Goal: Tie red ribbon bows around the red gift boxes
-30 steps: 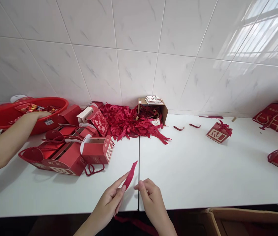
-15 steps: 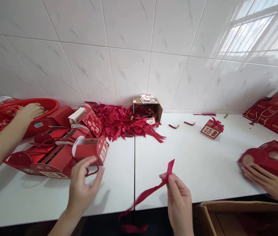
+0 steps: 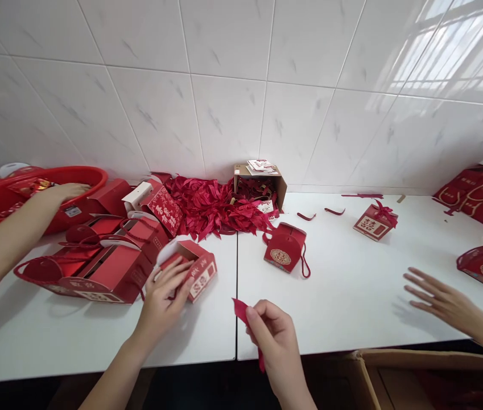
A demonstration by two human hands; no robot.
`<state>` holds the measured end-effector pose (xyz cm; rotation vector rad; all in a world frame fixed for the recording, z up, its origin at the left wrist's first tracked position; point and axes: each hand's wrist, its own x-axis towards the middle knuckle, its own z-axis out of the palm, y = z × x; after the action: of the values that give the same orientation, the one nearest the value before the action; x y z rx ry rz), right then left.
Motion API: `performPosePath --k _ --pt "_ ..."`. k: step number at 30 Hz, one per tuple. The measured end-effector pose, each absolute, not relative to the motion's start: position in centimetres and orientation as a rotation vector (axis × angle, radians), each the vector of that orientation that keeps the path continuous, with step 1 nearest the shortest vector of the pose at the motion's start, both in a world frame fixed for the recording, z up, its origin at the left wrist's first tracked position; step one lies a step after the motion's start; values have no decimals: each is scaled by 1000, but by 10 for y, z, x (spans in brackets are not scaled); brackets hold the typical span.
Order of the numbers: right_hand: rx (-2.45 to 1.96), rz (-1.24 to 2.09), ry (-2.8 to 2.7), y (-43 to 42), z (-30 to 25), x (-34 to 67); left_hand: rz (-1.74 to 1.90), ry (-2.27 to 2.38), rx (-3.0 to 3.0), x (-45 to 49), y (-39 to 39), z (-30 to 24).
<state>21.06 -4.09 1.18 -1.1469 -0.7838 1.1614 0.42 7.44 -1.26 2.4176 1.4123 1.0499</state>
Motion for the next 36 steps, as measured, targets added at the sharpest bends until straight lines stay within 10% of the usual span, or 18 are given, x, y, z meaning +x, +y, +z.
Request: performPosePath --k 36 --pt "-1247 1025 -981 3 10 169 938 1156 2134 25 41 6"
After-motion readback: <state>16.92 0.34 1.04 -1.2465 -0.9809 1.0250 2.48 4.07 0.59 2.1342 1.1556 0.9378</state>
